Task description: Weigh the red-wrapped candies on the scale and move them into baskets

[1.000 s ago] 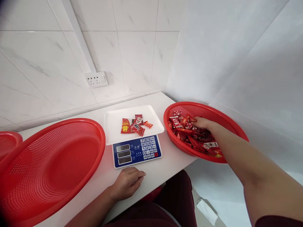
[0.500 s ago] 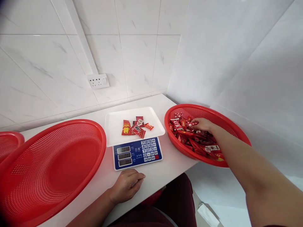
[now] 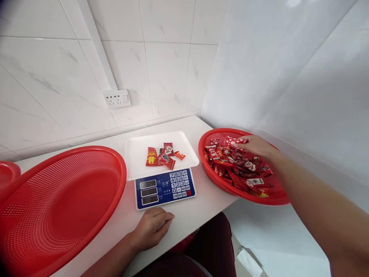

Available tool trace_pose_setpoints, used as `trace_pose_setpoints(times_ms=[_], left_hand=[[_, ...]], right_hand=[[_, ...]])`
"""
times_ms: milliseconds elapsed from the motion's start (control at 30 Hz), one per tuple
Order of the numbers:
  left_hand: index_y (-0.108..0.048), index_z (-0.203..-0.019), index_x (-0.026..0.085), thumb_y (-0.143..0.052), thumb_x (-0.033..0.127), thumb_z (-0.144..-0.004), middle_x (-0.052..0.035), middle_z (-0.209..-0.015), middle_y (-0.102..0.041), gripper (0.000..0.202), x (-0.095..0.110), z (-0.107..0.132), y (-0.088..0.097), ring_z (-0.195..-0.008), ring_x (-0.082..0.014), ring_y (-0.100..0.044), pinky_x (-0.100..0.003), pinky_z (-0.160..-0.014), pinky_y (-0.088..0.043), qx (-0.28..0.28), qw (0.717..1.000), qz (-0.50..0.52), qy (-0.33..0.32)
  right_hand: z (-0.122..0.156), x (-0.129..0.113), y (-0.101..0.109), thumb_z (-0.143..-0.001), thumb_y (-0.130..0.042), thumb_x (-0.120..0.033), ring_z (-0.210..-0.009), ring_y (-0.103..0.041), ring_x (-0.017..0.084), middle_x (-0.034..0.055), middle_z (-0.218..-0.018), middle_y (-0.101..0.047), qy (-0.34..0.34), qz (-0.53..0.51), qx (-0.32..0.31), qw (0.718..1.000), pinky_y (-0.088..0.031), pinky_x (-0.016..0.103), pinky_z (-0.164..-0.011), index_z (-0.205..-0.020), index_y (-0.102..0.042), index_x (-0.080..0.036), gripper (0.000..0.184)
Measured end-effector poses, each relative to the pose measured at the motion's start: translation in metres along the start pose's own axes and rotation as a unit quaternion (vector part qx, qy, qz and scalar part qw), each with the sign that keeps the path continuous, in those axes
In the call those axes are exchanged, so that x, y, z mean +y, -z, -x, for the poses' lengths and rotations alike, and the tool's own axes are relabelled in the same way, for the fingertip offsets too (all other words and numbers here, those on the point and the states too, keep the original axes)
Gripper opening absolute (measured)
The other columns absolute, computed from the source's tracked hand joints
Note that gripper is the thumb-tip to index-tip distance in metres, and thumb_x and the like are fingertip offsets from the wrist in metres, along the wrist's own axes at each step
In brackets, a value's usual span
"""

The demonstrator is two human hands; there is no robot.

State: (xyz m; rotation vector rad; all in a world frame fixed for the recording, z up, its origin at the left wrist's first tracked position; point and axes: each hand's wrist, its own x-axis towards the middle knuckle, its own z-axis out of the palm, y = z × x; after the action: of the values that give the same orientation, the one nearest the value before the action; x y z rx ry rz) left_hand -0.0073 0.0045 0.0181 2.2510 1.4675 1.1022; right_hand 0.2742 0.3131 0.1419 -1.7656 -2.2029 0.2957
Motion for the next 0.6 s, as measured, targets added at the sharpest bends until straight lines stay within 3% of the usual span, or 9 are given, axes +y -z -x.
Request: trace_pose_setpoints(times_ms=[167,300,433,600], left_hand=[[-0.062,-0.094,0.019,-0.047,0.018,-0.085,-0.0032,-0.073,-0.068,0.017,0.000,0.000,-0.001,-0.065,-0.0139,-0.063,-0.023,-0.060,-0.047,0.002,1.000,0.006,0.007],[-0.062,-0.094,0.019,-0.047,0.018,-0.085,-0.0035,-0.072,-0.068,0.017,0.000,0.001,-0.001,-0.064,-0.0141,-0.062,-0.023,-0.060,-0.047,-0.001,1.000,0.008,0.008],[-0.062,-0.094,0.018,-0.046,0.018,-0.085,-0.0040,-0.072,-0.067,0.018,0.000,0.001,-0.001,-0.064,-0.0143,-0.061,-0.023,-0.060,-0.046,-0.009,1.000,0.006,0.017],[-0.062,-0.096,0.019,-0.045,0.019,-0.086,-0.0048,-0.074,-0.067,0.020,0.000,0.000,0.001,-0.066,-0.0147,-0.062,-0.023,-0.061,-0.046,-0.022,0.999,0.005,0.033]], right_hand=[[0.009,-0.019,0.017,-0.080,-0.053,-0.043,-0.069,-0.058,0.017,0.0095,-0.079,-0.068,-0.003,-0.034,-0.058,0.998,-0.040,0.027,-0.065,-0.083,-0.065,-0.012,0.033],[0.021,-0.059,0.019,-0.082,-0.049,-0.044,-0.072,-0.059,0.017,0.0088,-0.085,-0.068,0.041,-0.096,-0.050,0.993,-0.039,0.027,-0.065,-0.088,-0.061,-0.015,0.033],[0.035,-0.111,-0.001,-0.079,-0.053,-0.048,-0.070,-0.059,0.018,0.0029,-0.079,-0.067,0.156,-0.071,-0.035,0.985,-0.039,0.025,-0.061,-0.078,-0.060,-0.020,0.029],[0.043,-0.156,-0.035,-0.081,-0.052,-0.044,-0.066,-0.058,0.017,0.0014,-0.071,-0.064,0.240,-0.051,-0.083,0.966,-0.039,0.026,-0.059,-0.069,-0.057,-0.021,0.027]])
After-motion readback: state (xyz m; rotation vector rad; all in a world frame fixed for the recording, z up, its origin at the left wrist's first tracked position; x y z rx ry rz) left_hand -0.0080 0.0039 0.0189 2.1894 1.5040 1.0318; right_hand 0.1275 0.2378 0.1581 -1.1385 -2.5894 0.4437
